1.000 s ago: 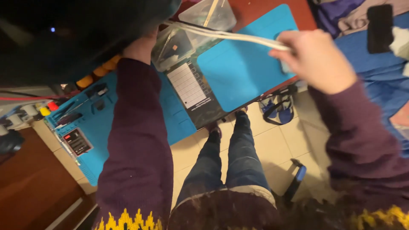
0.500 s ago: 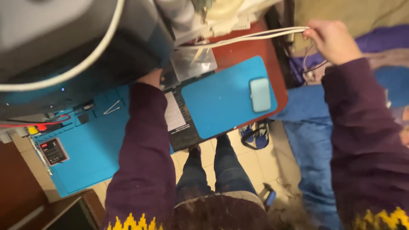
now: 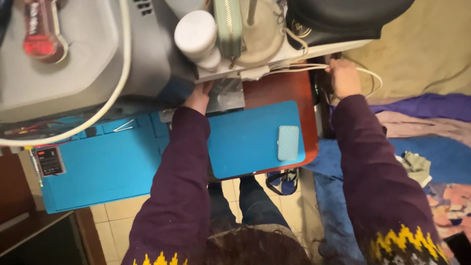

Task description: Organizing electronic repair tools and components at a technical workbench.

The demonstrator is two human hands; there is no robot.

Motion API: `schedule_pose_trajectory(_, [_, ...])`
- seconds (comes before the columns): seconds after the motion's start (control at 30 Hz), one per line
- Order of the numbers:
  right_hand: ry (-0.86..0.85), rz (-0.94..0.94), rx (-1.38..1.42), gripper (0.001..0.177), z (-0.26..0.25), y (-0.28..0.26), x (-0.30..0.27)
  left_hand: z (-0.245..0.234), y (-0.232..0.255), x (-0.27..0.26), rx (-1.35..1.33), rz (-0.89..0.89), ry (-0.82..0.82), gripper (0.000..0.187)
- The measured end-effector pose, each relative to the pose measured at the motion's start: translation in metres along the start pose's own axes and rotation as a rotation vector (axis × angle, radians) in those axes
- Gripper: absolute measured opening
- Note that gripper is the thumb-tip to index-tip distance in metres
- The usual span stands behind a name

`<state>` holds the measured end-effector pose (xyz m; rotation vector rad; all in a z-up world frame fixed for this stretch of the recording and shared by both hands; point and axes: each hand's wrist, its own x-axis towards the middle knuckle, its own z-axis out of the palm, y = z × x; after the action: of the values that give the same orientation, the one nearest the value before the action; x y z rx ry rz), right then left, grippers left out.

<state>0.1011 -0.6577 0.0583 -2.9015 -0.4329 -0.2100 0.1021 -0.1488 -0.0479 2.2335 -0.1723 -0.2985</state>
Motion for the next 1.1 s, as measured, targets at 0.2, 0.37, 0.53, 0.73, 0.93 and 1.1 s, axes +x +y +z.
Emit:
schedule_pose_trajectory(0.2, [-0.065,0.024,-0.063,0.021,0.035,0.025,-0.007,-0.038,0.088,-0.021,0.687,-0.341,0.002,0.042])
schedule_pose_trajectory(0.37, [-0.219,0.082,0.053,0.032,0.033,0.061,-0.021,-0.035,0.116,-0.005,0.714,-0.304,0.034,0.043])
schedule_pose_trajectory(0.53, [-0.434,0.265,0.333,0.042,-0.046,0.074,-0.01,-0.031,0.097,0.001,0.739,-0.265,0.071,0.045])
schedule_pose_trajectory(0.73, [-0.706,0.469,0.472,0.032,-0.148,0.127,-0.051,-0.038,0.096,0.001,0.766,-0.215,0.112,0.047])
schedule_pose_trajectory(0.93, [-0.258,0.858,1.17,0.026,-0.098,0.091,-0.131,-0.042,0.1,0.003,0.784,-0.161,0.168,0.049])
schedule_pose_trajectory(1.1, [0.195,0.969,1.487,0.02,0.022,0.009,-0.167,-0.035,0.091,0.015,0.8,-0.112,0.206,0.051])
